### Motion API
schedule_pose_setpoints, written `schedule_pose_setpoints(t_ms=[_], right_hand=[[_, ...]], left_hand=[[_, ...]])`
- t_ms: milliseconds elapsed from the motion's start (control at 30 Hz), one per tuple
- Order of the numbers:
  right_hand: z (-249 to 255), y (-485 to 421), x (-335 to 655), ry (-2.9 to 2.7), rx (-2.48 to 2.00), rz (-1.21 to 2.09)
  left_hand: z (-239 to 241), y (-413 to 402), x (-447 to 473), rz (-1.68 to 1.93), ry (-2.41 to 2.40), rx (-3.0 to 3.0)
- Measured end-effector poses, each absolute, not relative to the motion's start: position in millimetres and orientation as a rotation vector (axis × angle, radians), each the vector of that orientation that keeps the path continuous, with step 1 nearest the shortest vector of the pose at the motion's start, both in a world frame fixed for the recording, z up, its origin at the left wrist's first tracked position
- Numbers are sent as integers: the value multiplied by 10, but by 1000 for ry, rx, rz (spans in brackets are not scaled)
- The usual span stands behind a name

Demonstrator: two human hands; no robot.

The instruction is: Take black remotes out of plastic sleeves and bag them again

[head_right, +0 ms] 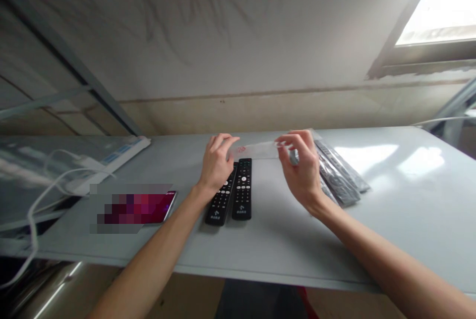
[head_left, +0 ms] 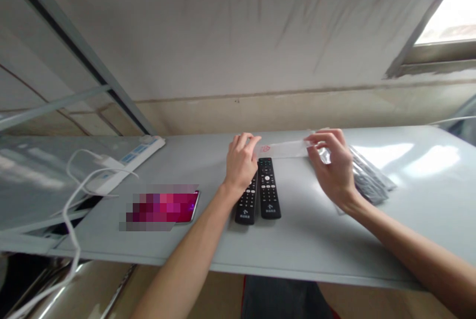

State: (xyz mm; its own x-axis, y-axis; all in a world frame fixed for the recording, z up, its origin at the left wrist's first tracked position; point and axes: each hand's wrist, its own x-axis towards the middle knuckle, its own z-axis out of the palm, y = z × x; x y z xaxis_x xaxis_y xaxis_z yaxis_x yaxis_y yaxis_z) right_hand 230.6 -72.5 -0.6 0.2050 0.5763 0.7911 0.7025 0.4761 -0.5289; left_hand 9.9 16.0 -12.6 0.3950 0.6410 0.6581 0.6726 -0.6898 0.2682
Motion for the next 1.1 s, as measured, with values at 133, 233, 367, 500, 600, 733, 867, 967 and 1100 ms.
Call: schedule_pose_setpoints(t_ms=[133, 233, 367, 500, 600, 733, 867, 967, 1100], right_hand=[[-43, -776, 2194, -1631, -1131, -115], [-69, -772, 2177, -1682, -1109, -104], [-91, -753, 2193, -1721, -1120, -51], [-64, -779, 2178, -1671, -1128, -57], [-31, -803, 2165, -1650, -1116, -73], [-53, -801, 2152, -1788, -1082, -30], [-97, -799, 2130, -1898, -1027, -29], [-81, -821, 2124, -1920, -1034, -88], [-77, -837, 2120, -2005, -1078, -98]], left_hand=[[-135, 123, 172, -1127, -987, -2765], [-138, 89, 202, -1065, -860, -2875], [-137, 78, 196, -1053, -788, -2910], [-144, 105, 170, -1122, -824, -2856], [-134, 109, 154, -1208, -910, -2788], [-105, 77, 150, -1231, -946, -2787], [-103, 53, 167, -1205, -916, -2837], [-115, 54, 180, -1212, -907, -2807], [-130, 60, 184, -1184, -837, -2817]])
